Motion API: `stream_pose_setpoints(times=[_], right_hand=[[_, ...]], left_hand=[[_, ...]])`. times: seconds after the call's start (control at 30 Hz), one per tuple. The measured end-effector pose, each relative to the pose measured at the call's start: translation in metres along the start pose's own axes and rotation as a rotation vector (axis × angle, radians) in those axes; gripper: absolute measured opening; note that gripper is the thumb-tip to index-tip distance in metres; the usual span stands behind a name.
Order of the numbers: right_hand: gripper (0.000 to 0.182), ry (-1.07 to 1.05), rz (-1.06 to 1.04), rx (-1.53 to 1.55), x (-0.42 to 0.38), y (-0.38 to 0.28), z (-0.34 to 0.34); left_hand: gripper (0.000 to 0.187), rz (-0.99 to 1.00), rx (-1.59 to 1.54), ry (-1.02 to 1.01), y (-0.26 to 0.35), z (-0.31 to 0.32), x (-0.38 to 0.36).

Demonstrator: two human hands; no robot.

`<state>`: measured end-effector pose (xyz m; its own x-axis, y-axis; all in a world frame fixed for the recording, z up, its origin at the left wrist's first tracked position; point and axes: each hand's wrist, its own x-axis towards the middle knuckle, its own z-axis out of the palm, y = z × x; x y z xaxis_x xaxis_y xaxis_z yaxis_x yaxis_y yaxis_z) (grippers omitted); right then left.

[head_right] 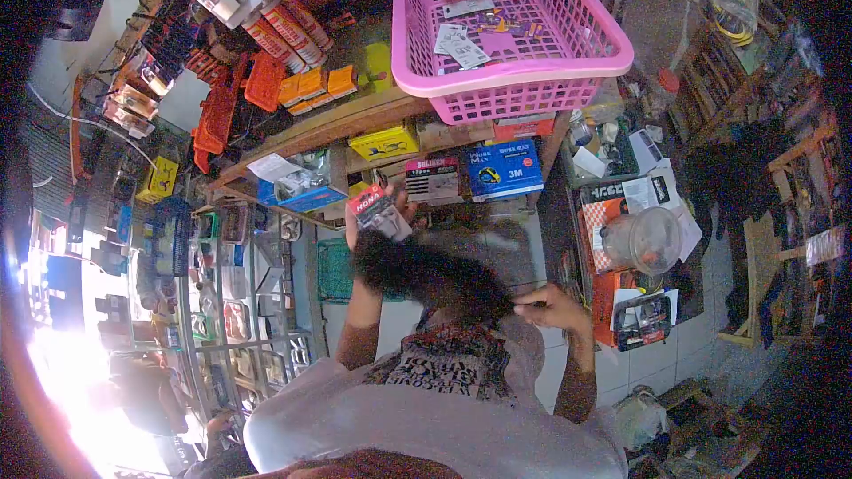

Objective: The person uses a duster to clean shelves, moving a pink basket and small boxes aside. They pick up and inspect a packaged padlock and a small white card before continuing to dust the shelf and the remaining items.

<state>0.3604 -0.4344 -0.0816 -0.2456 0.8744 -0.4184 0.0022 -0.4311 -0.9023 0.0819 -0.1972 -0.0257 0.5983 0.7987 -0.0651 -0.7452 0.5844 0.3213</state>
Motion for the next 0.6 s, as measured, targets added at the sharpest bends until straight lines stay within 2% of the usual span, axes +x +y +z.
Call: stream_pose_setpoints(times=[0.07, 0.13, 0.17, 0.27, 0.3, 0.4, 0.5, 0.6], right_hand=[[0.022, 0.016, -0.074, 0.018, -0.002, -0.002, 0.003], [0.022, 0.087, -0.056, 0.086, -0.001, 0.003, 0.007], [0.022, 0.124, -0.049, 0.119, -0.001, 0.004, 0.008], [0.024, 0.033, -0.11, -0.049, -0.002, -0.003, 0.004], [0.024, 0.05, -0.109, -0.029, -0.002, -0.002, 0.004], [0.025, 0.1, -0.104, 0.025, -0.002, -0.002, 0.004], [0.024, 0.129, -0.1, 0.051, -0.006, -0.011, 0.008], [0.023, 0.116, -0.135, 0.046, -0.006, -0.015, 0.008]], left_hand=[[0.068, -0.002, 0.061, 0.079, 0.0, -0.003, 0.001], [0.062, 0.053, 0.091, 0.138, -0.001, 0.001, 0.005], [0.061, 0.031, 0.086, 0.28, -0.001, 0.017, 0.006], [0.066, -0.007, 0.083, 0.195, 0.006, -0.039, 0.006], [0.058, -0.055, -0.039, -0.031, 0.005, -0.055, 0.007], [0.049, 0.044, 0.276, 0.31, 0.001, -0.06, 0.015], [0.041, 0.125, 0.206, 0.247, -0.005, -0.073, 0.015], [0.04, 0.111, 0.247, 0.21, -0.004, -0.079, 0.01]])
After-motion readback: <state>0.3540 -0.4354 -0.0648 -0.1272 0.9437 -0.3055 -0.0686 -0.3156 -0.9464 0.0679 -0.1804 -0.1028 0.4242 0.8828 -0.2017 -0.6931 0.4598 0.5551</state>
